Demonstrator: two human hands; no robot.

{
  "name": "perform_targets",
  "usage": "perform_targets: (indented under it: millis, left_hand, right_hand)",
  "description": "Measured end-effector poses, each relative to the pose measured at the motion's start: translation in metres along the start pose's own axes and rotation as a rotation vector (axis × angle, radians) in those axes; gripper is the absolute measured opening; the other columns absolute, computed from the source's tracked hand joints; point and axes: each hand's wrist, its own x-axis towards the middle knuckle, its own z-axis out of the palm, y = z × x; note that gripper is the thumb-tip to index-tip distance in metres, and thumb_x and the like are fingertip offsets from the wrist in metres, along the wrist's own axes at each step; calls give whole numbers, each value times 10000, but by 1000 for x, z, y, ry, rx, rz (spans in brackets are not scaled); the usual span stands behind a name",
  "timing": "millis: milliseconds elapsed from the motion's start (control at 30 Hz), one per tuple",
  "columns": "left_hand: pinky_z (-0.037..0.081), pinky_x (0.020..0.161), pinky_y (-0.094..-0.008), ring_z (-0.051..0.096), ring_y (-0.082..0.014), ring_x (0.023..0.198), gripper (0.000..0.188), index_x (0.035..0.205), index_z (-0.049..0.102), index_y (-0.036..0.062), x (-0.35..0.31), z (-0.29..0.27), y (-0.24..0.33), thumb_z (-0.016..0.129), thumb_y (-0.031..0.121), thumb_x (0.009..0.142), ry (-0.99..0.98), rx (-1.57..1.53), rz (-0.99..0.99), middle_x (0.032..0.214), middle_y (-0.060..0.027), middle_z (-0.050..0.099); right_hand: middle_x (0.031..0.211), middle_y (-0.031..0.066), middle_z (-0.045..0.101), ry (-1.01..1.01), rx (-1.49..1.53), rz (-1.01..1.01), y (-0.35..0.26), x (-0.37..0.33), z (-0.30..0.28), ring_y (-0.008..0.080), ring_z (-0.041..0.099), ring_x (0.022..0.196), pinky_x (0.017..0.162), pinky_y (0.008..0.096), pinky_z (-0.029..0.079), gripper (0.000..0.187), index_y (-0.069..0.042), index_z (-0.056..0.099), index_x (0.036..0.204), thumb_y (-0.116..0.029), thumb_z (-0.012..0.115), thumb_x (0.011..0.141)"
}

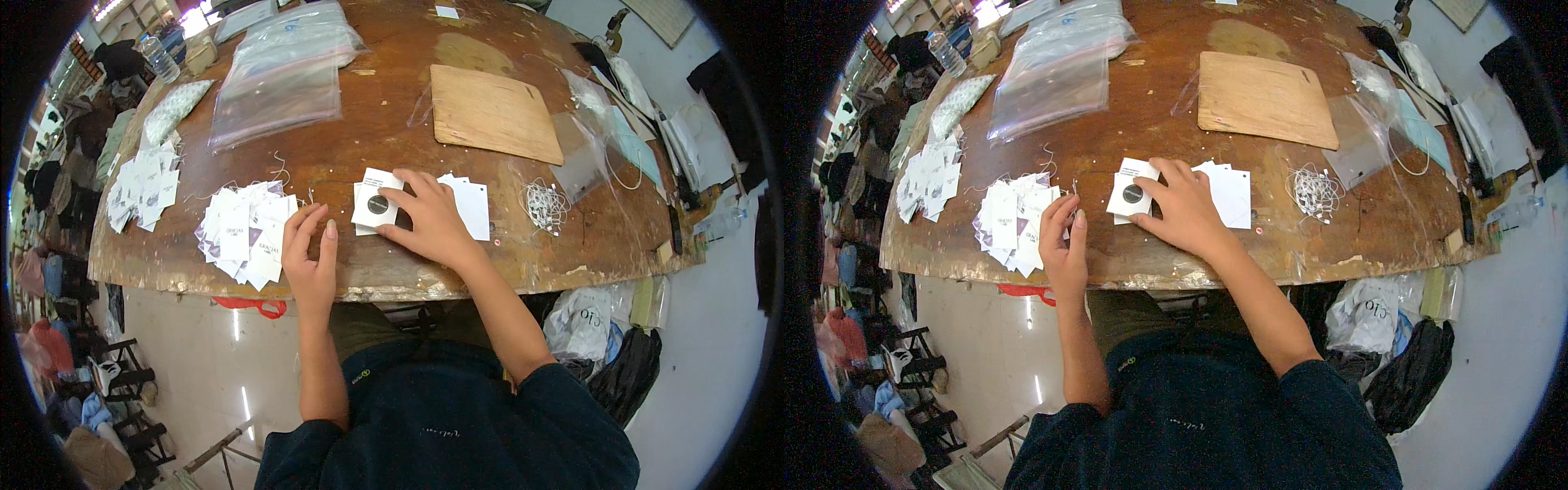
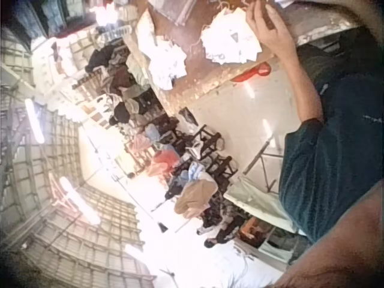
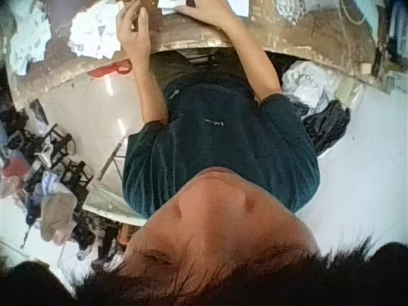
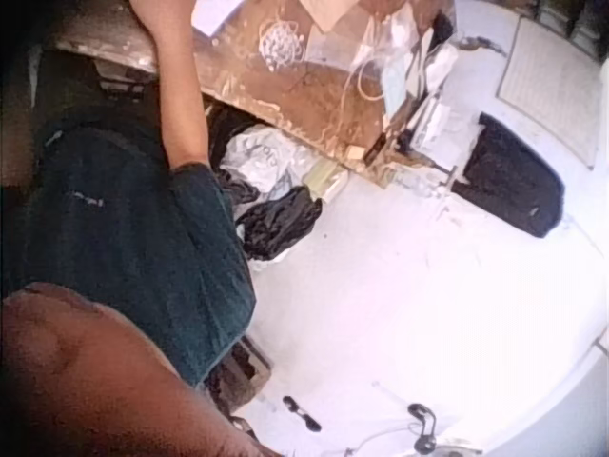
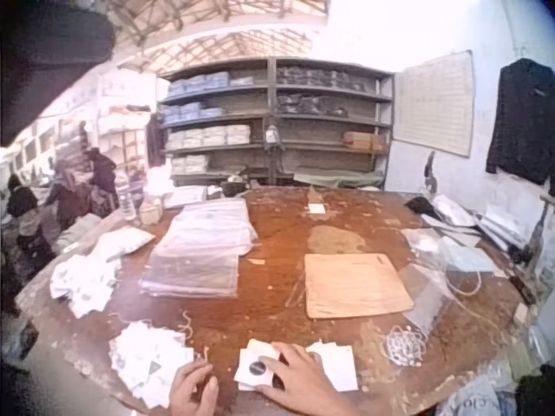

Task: The person assembles small white tags by inserting a string through a pre-punched hole and placing each completed tag into a growing stack. The person repeats this process for multiple tags, maintaining a consistent workflow at a wooden workbench.

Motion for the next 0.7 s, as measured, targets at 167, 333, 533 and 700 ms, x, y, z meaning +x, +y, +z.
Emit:
perform_targets:
  millis: [167,333,533,700]
  left_hand:
    - [504,933,-294,606,-142,1108,354,1300,574,-44,-7,12,-1,612,109,983,-262,-752,-531,1263,-116,623]
    - [597,688,-269,679,-120,910,316,1266,581,-20,-11,20,-3,621,97,975,-351,-657,-583,1090,-74,696]
    - [596,709,-261,674,-119,955,370,1321,513,-18,-13,37,2,610,68,974,-262,-698,-522,1154,-98,681]
    - [602,716,-267,679,-125,969,371,1335,499,0,-13,38,7,596,80,985,-266,-618,-577,1165,-90,680]
  right_hand:
    - [1425,178,480,78,76,-291,-11,-21,-13,380,443,1318,1066,497,360,584,-121,632,1266,-396,784,774]
    - [1402,198,514,221,-53,80,9,-44,-24,384,467,1291,1048,495,377,614,-111,627,1284,-461,760,798]
    - [1308,197,565,118,-288,262,34,-58,-19,360,525,1167,969,490,418,491,-86,685,1199,-417,725,839]
    - [1306,190,565,179,-270,241,38,-60,-9,363,516,1177,976,492,405,405,-102,699,1181,-352,705,862]
